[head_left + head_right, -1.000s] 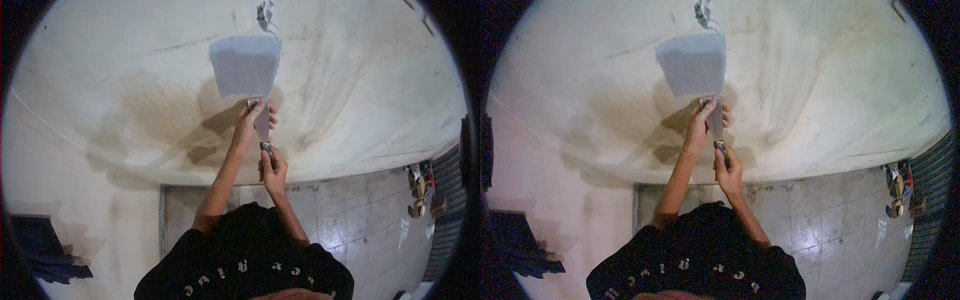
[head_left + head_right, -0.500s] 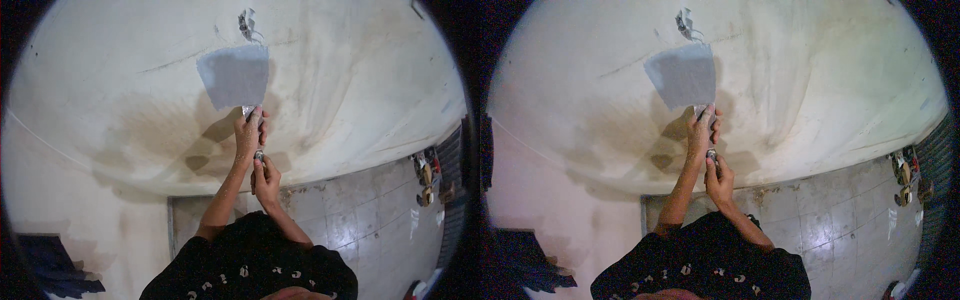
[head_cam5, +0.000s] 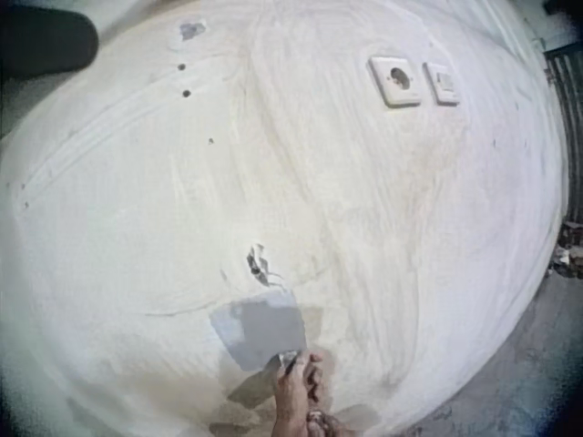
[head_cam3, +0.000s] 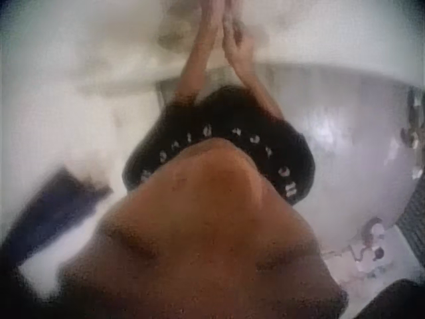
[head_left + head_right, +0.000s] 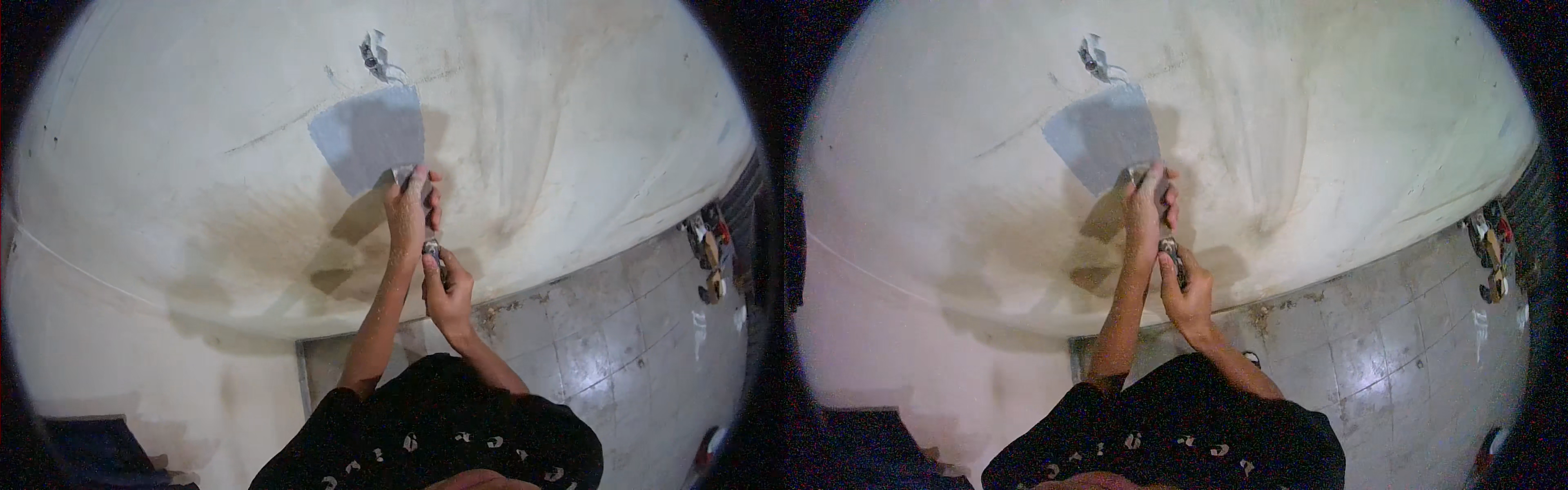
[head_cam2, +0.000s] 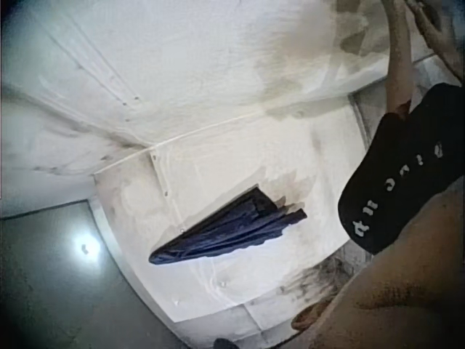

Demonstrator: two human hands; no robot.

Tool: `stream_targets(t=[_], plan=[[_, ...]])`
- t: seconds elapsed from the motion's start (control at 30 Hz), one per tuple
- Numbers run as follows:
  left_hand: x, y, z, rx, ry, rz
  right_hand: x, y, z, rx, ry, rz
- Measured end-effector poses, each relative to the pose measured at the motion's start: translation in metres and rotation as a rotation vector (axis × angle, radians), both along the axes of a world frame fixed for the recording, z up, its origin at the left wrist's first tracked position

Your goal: Scrape and patch a damaged area on a wall using a putty knife.

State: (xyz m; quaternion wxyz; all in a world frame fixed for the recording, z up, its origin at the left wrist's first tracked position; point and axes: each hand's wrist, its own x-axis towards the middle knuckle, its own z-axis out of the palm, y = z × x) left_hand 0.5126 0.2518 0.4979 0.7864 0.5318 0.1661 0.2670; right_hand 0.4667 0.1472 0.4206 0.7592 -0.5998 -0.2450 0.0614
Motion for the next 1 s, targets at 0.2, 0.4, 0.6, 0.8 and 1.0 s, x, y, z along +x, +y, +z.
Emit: stream_targets(t=[0.2,0.4,0.6,0.8,1.0], plan=[[0.002,-0.002,0.001,-0.015,-0.027,0.029,0.001,-0.006,0.005,-0.081,0.001,-0.006],[0.007,-0.003,0.025,-0.001,-0.103,0.007,0.013,0.001,0.029,-0.037,-0.002,-0.04],[0.008,-0.002,0.022,-0.018,-0.075,0.031,0.012,-0.003,0.031,-0.042,0.002,-0.02],[0.01,-0.009,0.02,0.004,-0.078,0.056,0.014,-0.013,0.028,-0.062,0.026,-0.007],[0.01,-0.005,0.019,-0.037,-0.091,0.034,0.013,-0.009,0.031,-0.068,-0.003,0.004]])
